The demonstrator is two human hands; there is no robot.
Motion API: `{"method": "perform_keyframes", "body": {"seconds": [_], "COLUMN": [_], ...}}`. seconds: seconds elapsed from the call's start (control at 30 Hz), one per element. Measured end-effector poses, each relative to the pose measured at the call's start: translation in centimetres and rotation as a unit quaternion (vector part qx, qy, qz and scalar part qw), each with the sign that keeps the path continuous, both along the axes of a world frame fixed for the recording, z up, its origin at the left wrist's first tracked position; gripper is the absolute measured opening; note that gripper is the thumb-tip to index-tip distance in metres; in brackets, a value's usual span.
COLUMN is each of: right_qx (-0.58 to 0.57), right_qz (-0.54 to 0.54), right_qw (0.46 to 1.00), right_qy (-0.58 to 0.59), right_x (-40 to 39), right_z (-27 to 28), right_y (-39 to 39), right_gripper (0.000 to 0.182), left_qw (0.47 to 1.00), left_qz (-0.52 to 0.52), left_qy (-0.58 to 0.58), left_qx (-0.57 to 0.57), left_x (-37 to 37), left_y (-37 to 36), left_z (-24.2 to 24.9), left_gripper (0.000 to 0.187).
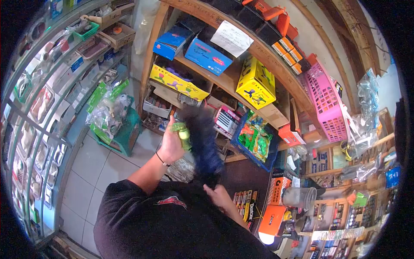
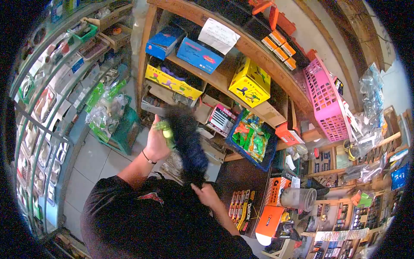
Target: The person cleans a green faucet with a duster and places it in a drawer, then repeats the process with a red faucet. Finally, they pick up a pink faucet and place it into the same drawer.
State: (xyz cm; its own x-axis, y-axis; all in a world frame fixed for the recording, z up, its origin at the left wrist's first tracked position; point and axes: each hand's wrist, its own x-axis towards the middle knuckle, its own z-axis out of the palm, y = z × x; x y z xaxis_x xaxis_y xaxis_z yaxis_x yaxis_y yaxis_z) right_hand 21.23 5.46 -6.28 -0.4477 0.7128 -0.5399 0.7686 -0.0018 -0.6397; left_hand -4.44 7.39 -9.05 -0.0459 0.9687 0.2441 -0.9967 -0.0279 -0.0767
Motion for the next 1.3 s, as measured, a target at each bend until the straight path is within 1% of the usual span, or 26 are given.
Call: {"method": "perform_keyframes", "body": {"seconds": [0.03,0.07,0.1,0.17,0.2,0.23,0.3,0.37,0.43,0.47,0.5,0.57,0.6,0.7,0.73,0.77,0.83,0.87,0.9,0.93,1.03,1.07,1.1,1.17,1.23,1.3], "right_qx": [0.108,0.212,0.214,0.091,0.091,0.099,0.106,0.138,0.126,0.044,-0.038,0.026,0.090,0.100,0.095,-0.004,-0.107,0.028,0.164,0.199,0.006,-0.021,-0.019,0.217,0.228,-0.005], "right_qz": [0.118,0.233,0.233,0.069,0.069,0.114,0.156,0.197,0.149,0.066,-0.020,0.054,0.128,0.052,0.050,0.003,-0.051,0.055,0.157,0.108,-0.107,-0.096,-0.111,0.031,-0.003,-0.225], "right_qw": [0.987,0.948,0.948,0.993,0.993,0.988,0.978,0.970,0.981,0.991,0.980,0.990,0.986,0.994,0.994,0.987,0.948,0.980,0.971,0.974,0.986,0.980,0.979,0.975,0.973,0.974], "right_qy": [0.018,0.035,0.031,0.023,0.019,-0.031,-0.084,0.030,-0.013,-0.104,-0.193,-0.127,-0.055,-0.010,-0.017,-0.158,-0.296,-0.188,-0.073,-0.002,-0.124,-0.171,-0.168,-0.020,0.039,-0.004], "right_x": [0.9,1.9,1.4,0.4,0.3,0.2,0.4,1.1,0.2,-0.9,-1.6,-0.7,0.1,4.1,2.7,1.0,0.3,1.2,1.7,1.6,-1.0,-0.2,1.1,3.1,2.7,2.0], "right_z": [-1.4,-2.7,-1.7,0.2,0.3,0.3,-0.1,-1.5,-0.4,0.8,1.5,1.0,0.5,-4.7,-3.0,-1.2,0.0,-0.3,-0.5,-1.4,2.7,2.1,1.3,-0.2,0.5,2.3], "right_y": [0.2,0.5,0.5,0.2,0.2,0.1,0.0,0.0,-0.2,0.1,0.3,0.3,0.1,0.9,0.8,1.0,0.9,0.2,-0.5,-0.8,-1.1,-1.4,-2.0,-3.3,-3.6,-4.0], "right_gripper": [0.020,0.019,0.019,0.018,0.018,0.018,0.019,0.019,0.017,0.018,0.020,0.018,0.016,0.016,0.016,0.015,0.015,0.013,0.011,0.012,0.013,0.015,0.015,0.013,0.014,0.012], "left_qw": [0.997,0.997,0.997,0.999,0.988,0.962,0.999,0.997,0.998,0.972,0.970,0.995,0.995,0.997,0.979,0.974,0.982,0.994,0.991,0.988,0.980,0.922,0.920,0.972,0.969,0.879], "left_qz": [0.059,-0.046,-0.036,-0.036,-0.017,-0.119,-0.047,-0.073,-0.044,-0.107,-0.126,0.013,-0.072,-0.070,-0.020,-0.138,-0.014,-0.112,-0.135,-0.153,-0.086,-0.194,-0.210,-0.232,-0.246,-0.307], "left_qy": [0.003,0.049,0.063,0.019,0.020,-0.152,0.022,0.037,0.034,-0.156,-0.127,0.010,0.017,0.007,0.074,-0.137,0.035,-0.014,-0.009,-0.030,0.035,-0.313,-0.312,-0.011,0.007,-0.356], "left_qx": [-0.051,0.035,0.030,-0.004,-0.155,0.194,0.011,-0.013,0.006,0.143,0.163,-0.099,0.067,-0.005,-0.190,0.114,-0.187,0.015,0.007,0.013,-0.176,0.115,0.114,0.019,0.019,0.080], "left_x": [0.6,-0.7,-0.9,-0.5,-0.7,-0.9,-0.4,-0.8,-0.4,-0.5,-0.7,-0.1,-0.6,-0.4,0.1,0.3,0.8,0.6,0.5,0.8,2.5,3.2,3.6,3.9,4.9,6.1], "left_y": [-0.6,0.1,-0.1,-0.4,0.9,1.1,0.6,1.3,0.8,3.1,2.3,1.7,2.5,2.8,4.0,4.0,3.9,4.1,4.5,4.7,5.3,5.6,6.1,6.7,7.2,7.4], "left_z": [3.4,1.5,2.0,3.1,1.4,0.7,2.1,1.0,1.9,-3.9,-1.9,2.0,-0.2,-0.8,-3.4,-6.2,-1.4,-2.3,-2.8,-3.3,-1.1,-3.2,-2.8,-2.1,-2.0,-2.3], "left_gripper": [0.068,0.070,0.071,0.072,0.072,0.073,0.074,0.079,0.077,0.076,0.076,0.078,0.077,0.078,0.074,0.071,0.078,0.084,0.084,0.084,0.084,0.078,0.078,0.071,0.072,0.082]}}
